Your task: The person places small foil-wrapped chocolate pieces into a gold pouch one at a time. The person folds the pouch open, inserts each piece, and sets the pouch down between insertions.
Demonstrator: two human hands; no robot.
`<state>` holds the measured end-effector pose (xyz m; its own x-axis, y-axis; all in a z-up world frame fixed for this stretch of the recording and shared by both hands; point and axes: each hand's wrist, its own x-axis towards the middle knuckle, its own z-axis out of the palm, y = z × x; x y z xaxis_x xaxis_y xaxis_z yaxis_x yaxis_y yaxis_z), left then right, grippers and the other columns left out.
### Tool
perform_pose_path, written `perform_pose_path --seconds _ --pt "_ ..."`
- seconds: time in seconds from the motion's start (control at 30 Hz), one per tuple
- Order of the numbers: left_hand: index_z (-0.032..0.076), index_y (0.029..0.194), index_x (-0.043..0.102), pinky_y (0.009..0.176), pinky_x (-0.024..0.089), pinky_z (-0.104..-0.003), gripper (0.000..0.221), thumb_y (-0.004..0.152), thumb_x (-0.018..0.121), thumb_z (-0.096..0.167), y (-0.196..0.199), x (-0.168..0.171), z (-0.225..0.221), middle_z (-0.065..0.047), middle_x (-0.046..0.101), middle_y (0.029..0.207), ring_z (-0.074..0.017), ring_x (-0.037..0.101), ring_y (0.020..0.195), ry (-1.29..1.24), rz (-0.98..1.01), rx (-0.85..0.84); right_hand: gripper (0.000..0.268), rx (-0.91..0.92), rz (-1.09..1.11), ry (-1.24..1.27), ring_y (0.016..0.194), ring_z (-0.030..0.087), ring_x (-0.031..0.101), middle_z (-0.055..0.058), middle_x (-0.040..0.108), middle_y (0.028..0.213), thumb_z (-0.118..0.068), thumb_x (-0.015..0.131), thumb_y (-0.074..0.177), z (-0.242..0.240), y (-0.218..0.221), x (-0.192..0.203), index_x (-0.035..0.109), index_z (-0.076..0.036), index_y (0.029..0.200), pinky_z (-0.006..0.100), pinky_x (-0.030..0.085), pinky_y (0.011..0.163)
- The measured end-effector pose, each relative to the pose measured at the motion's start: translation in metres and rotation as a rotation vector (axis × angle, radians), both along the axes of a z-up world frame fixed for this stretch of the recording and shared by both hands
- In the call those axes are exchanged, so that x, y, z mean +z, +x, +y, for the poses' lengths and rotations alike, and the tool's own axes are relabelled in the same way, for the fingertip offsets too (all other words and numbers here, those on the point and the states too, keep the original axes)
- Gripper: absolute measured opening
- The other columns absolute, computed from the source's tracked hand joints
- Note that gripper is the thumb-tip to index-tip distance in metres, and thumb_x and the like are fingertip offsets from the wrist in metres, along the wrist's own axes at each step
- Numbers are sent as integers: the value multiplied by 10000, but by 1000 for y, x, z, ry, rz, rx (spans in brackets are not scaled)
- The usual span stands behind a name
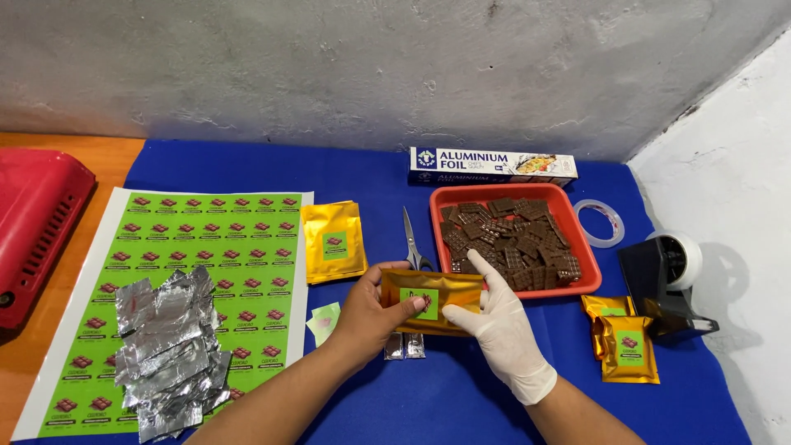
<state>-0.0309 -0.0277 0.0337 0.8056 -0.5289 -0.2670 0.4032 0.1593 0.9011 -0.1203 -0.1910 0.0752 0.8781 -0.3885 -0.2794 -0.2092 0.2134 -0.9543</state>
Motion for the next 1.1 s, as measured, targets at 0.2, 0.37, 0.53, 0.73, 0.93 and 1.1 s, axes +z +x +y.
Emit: perform_pose_path --seconds 0.2,0.37,0.53,0.73,0.93,1.1 --pt "83 1268 600 799 643 -314 564 764 844 15 -1 -4 0 -115 762 1049 -182 738 918 -38 5 10 935 9 -16 28 1089 288 719 236 736 1224 72 725 746 1 0 -1 376 -89 1598 396 579 973" --pt "84 1263 591 802 656 -324 540 788 824 -18 -3 -8 -1 -126 769 1023 -186 748 897 -78 13 -13 894 -27 -10 29 1073 304 723 244 744 1214 94 704 764 1 1 -4 413 -107 1585 391 574 960" --pt "85 1278 575 792 654 -323 567 780 829 -11 -3 -14 -2 -134 770 1046 -186 743 899 -99 -3 -34 859 -19 -22 -58 1003 270 731 226 760 1149 83 731 756 3 1 3 465 -86 1555 361 577 948" --pt "90 1261 607 816 640 -301 559 763 848 10 -3 -10 -1 -101 753 1062 -178 739 945 -40 -42 -52 840 -9 17 -139 1123 226 704 136 667 1421 38 752 736 5 -1 9 498 -109 1523 331 557 997" --pt "109 1303 574 801 629 -321 611 762 835 -7 0 10 3 -91 756 1024 -179 733 907 -17 8 39 839 -55 -38 -76 993 269 740 212 780 1074 -3 668 825 -1 -4 1 386 -124 1606 391 605 911" --pt "118 1369 532 886 639 -358 650 790 789 -25 4 23 7 -169 764 1136 -244 750 992 -18 86 175 500 -185 -145 -527 982 132 745 95 797 1029 -68 752 835 -10 -8 -9 689 -91 1331 262 594 929"
